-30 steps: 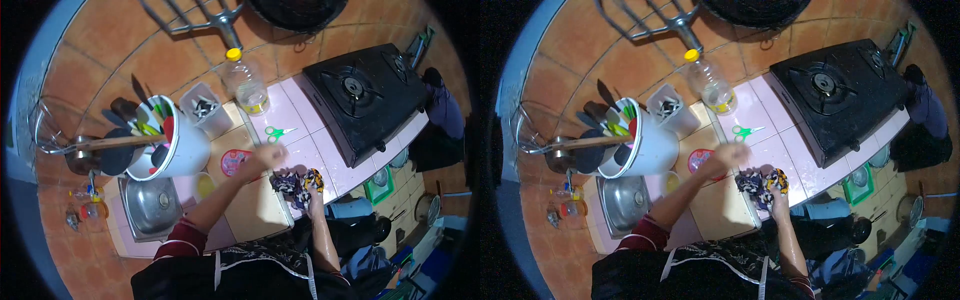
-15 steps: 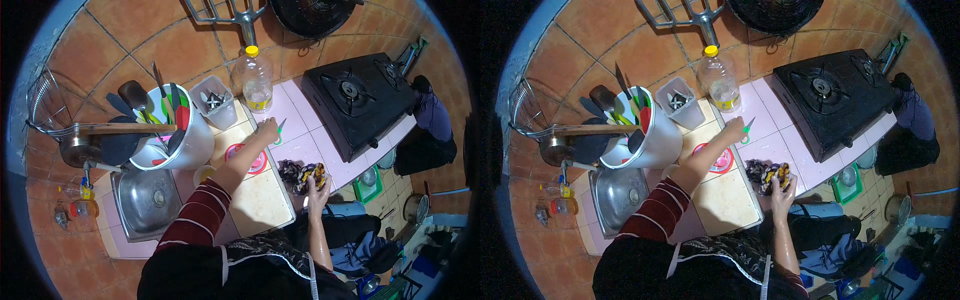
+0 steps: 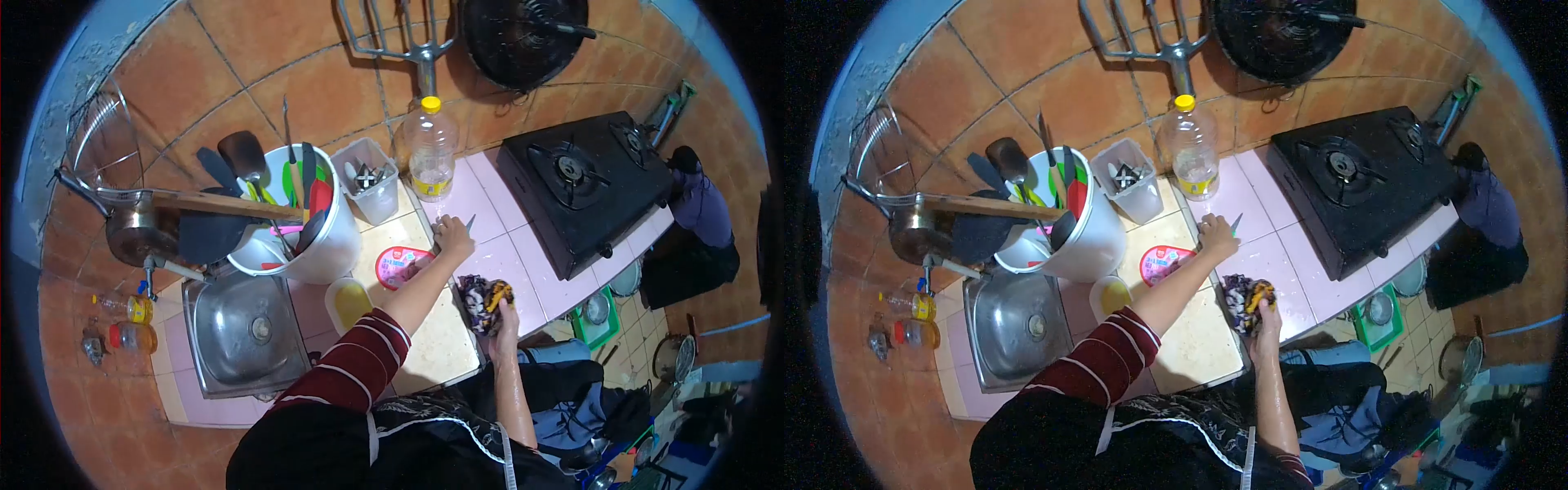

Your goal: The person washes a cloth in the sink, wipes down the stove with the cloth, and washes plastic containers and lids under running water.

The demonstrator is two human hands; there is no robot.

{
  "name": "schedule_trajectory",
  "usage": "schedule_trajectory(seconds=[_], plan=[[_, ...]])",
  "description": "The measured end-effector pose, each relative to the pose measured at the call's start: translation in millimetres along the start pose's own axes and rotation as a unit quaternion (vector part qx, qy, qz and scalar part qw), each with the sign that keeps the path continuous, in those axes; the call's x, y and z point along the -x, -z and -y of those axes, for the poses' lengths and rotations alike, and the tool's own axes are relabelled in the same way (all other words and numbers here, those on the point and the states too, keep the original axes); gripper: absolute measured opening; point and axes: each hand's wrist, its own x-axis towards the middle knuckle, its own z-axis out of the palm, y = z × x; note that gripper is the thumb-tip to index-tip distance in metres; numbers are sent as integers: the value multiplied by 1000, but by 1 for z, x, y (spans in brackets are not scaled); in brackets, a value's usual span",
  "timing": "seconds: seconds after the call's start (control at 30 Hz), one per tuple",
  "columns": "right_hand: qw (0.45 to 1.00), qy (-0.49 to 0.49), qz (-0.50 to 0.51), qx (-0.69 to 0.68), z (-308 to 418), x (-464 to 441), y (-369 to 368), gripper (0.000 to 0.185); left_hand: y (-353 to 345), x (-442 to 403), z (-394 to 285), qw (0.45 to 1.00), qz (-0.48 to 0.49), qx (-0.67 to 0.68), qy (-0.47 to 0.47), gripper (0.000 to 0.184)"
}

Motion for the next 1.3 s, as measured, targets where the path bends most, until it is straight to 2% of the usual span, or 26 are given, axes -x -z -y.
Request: schedule_trajectory(seconds=[0.07, 0.13, 0.17, 0.27, 0.3, 0.33, 0.37, 0.4, 0.43, 0.5, 0.53, 0.6, 0.63, 0.73, 0.77, 0.8, 0.87, 0.9, 0.93, 1.0, 1.07, 1.1, 1.13, 1.2, 1.23, 1.3], plan=[[999, -22, 11, -31, -21, -10, 16, 37, -14, -4, 2, 999, -20, -46, -6, 73], [1000, -10, 12, -4, -26, -8, 16, 36, -21, -13, 7, 1000, -8, -4, 7, 65], [999, -25, 14, -17, -24, -8, 18, 37, -27, -20, 13, 999, -25, -23, -35, 54], [996, -46, -10, -76, -19, -8, 24, 39, -37, -32, 29, 993, -23, 36, -110, 44], [991, -56, -29, -121, -17, -11, 25, 41, -29, -24, 31, 983, -52, 26, -172, 40], [989, -36, 6, -142, -13, -12, 25, 44, -18, -15, 32, 982, -63, 25, -175, 40], [984, -48, 24, -172, -7, -13, 27, 45, -9, -6, 33, 979, 34, 135, -146, 41], [977, -63, 40, -202, -2, -14, 28, 45, 3, 4, 33, 954, 132, 243, -114, 41], [971, -45, 78, -222, 2, -17, 26, 45, 16, 15, 29, 955, 128, 243, -115, 41], [962, -42, 117, -245, 8, -24, 21, 44, 36, 47, 25, 896, 200, 383, -107, 38], [951, -39, 154, -266, 12, -28, 17, 43, 43, 57, 25, 895, 203, 384, -102, 38], [948, -9, 164, -271, 18, -34, 6, 43, 57, 72, 26, 852, 255, 432, -150, 36], [949, 6, 167, -268, 21, -35, 2, 42, 56, 76, 27, 837, 239, 464, -167, 35], [950, 46, 130, -280, 31, -40, -3, 41, 72, 77, 39, 856, 271, 384, -213, 35], [954, 52, 134, -265, 32, -47, 5, 40, 75, 82, 42, 868, 224, 368, -248, 36], [954, 71, 142, -254, 36, -50, 10, 39, 82, 88, 42, 869, 220, 369, -247, 36], [952, 117, 139, -248, 50, -56, 18, 39, 96, 94, 42, 910, 117, 290, -271, 36], [945, 130, 149, -261, 61, -47, 12, 39, 94, 93, 47, 899, 77, 317, -292, 35], [941, 113, 145, -284, 68, -43, 7, 37, 107, 102, 46, 907, 79, 303, -280, 36], [943, 66, 218, -242, 58, -50, 4, 35, 119, 108, 47, 922, 96, 174, -331, 35], [969, 56, 231, 63, 33, -48, -7, 33, 115, 119, 43, 906, 58, 128, -400, 32], [974, 23, 205, 94, 27, -38, -28, 33, 124, 126, 38, 916, 117, 131, -361, 29], [979, 8, 189, 81, 27, -33, -43, 28, 124, 123, 41, 915, 114, 132, -364, 29], [978, 47, 170, 107, 14, -42, -45, 22, 123, 119, 47, 898, 147, 105, -402, 27], [978, 48, 173, 108, 13, -44, -46, 22, 124, 118, 48, 904, 192, 88, -372, 29], [978, 72, 150, 123, 10, -44, -51, 18, 120, 120, 53, 902, 183, 139, -364, 27]])
